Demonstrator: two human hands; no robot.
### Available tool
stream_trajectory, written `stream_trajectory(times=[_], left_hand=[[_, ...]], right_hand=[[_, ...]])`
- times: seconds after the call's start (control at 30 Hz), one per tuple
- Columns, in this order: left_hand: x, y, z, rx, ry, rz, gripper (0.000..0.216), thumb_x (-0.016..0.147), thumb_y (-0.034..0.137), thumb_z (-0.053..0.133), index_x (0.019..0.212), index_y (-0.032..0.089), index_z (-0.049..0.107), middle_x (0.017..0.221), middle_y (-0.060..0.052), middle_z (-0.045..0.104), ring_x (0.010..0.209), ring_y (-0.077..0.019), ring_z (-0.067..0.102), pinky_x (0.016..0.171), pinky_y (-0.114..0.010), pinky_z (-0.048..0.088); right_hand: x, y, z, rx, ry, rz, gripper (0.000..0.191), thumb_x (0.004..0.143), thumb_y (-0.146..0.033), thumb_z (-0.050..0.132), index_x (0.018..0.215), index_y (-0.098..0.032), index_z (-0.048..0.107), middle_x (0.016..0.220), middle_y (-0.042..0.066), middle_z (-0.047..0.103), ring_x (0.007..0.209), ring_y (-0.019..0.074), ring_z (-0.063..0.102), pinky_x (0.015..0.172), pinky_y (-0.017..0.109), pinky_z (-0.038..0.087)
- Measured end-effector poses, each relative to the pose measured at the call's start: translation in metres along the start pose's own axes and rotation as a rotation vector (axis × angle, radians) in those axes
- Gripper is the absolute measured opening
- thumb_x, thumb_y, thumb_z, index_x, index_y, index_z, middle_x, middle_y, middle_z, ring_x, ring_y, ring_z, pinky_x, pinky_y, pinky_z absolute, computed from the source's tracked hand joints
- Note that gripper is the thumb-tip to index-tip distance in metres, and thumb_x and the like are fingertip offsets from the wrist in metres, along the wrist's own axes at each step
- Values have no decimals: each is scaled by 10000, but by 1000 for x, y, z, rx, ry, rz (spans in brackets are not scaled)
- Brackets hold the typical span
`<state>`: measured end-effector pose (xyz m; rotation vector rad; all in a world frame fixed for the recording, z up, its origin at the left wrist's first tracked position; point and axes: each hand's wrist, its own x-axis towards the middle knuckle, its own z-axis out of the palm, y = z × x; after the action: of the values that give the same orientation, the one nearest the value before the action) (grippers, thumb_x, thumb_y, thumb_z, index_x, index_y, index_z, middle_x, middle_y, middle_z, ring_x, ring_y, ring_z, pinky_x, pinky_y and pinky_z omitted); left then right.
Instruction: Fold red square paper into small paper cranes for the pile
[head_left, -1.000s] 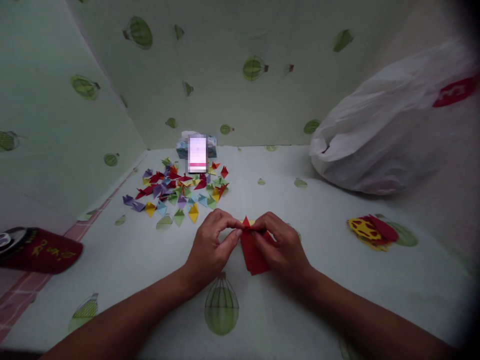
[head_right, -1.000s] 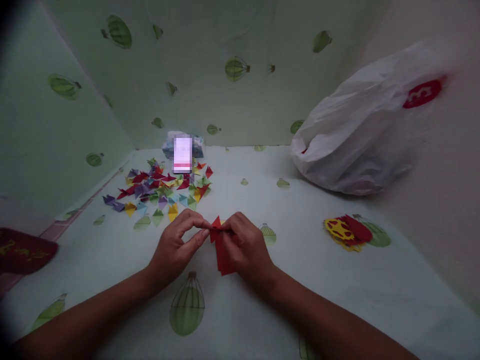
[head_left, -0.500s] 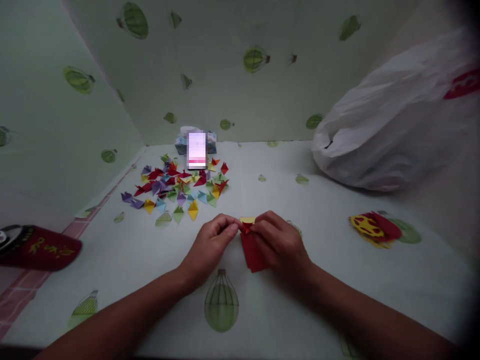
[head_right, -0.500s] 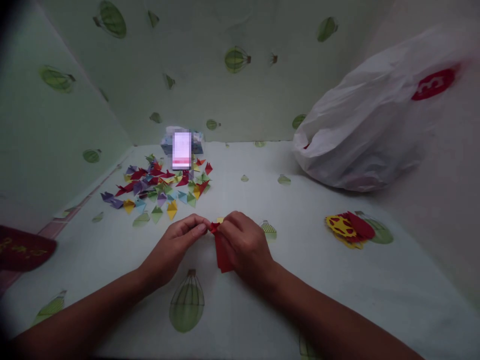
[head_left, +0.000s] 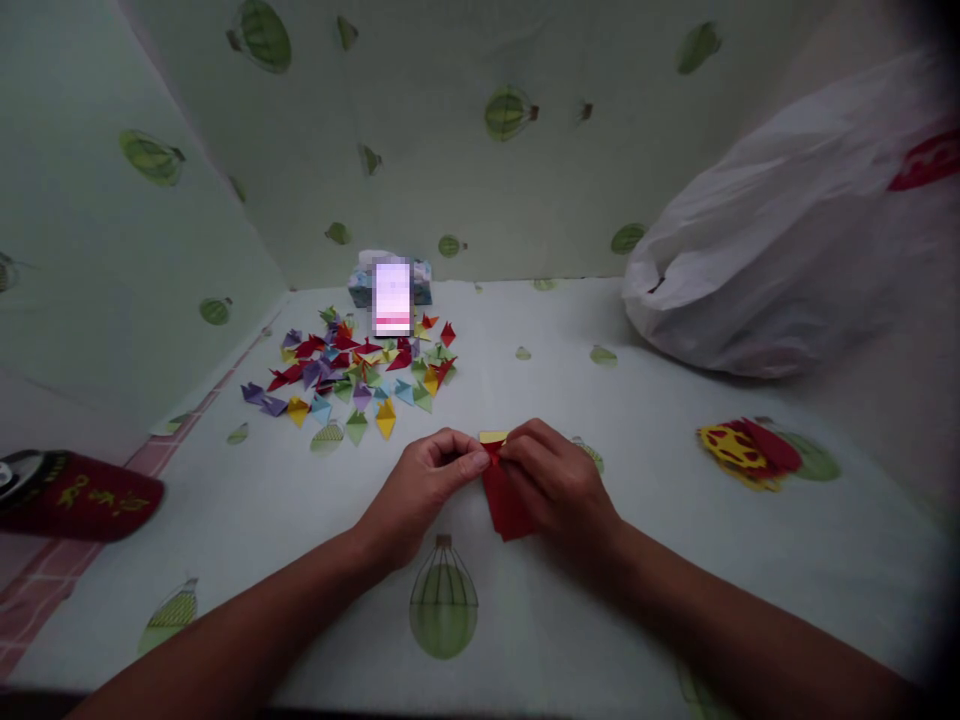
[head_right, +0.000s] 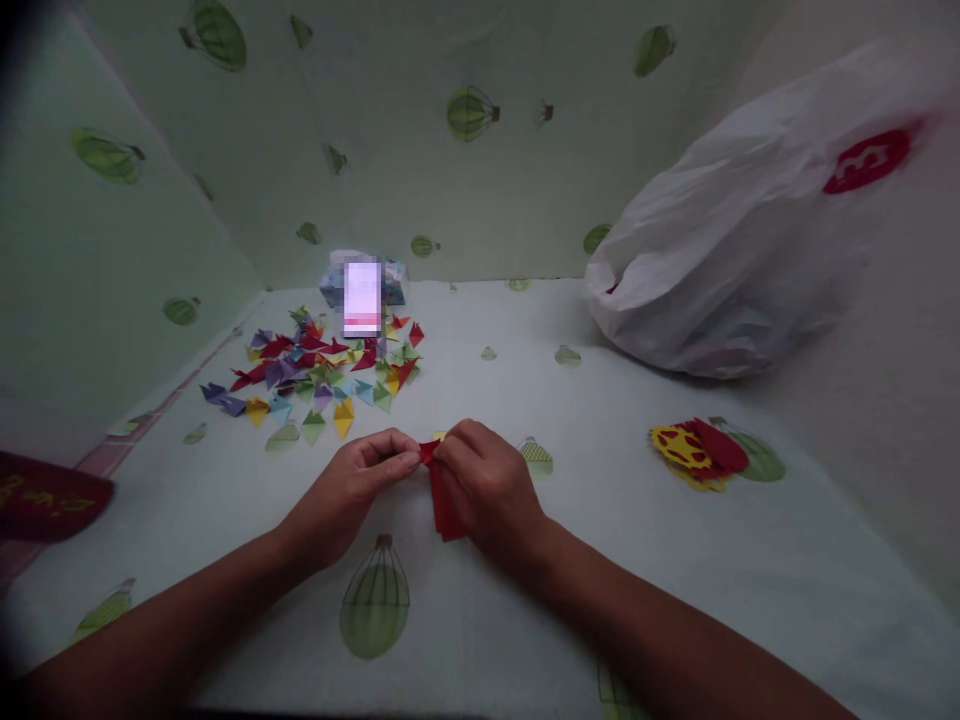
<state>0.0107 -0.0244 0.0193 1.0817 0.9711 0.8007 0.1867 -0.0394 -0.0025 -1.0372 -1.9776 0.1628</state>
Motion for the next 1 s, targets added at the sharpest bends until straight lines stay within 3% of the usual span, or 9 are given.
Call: stream_trajectory(times=[0.23,0.5,0.8,1.0], left_hand=[[2,4,-3,162,87,40,192,744,346,696,720,163,646,735,-7,614,722,-148,543,696,-282,417],[8,7,-15,162,149,61,175,709,330,670,659,162,667,665,1,620,659,-142,530,682,-288,411],[22,9,-34,218,185,129,183,714,318,653,616,164,674,638,14,618,645,-131,508,698,-277,392],[33,8,-48,241,236,106,265,708,393,672,588,157,660,577,20,574,569,-117,459,612,-265,370]], right_hand=[[-1,-2,3,76,-53,81,157,910,-115,484,814,-193,581,791,50,603,707,163,580,629,291,470],[17,-8,6,67,-142,198,162,845,-57,526,760,-185,580,777,25,604,695,154,569,639,276,433],[45,9,25,132,-190,127,192,845,-25,554,818,-167,679,821,24,646,767,151,594,727,278,438],[56,22,43,151,-219,125,195,854,-42,578,830,-175,718,849,38,651,794,160,602,753,288,452]])
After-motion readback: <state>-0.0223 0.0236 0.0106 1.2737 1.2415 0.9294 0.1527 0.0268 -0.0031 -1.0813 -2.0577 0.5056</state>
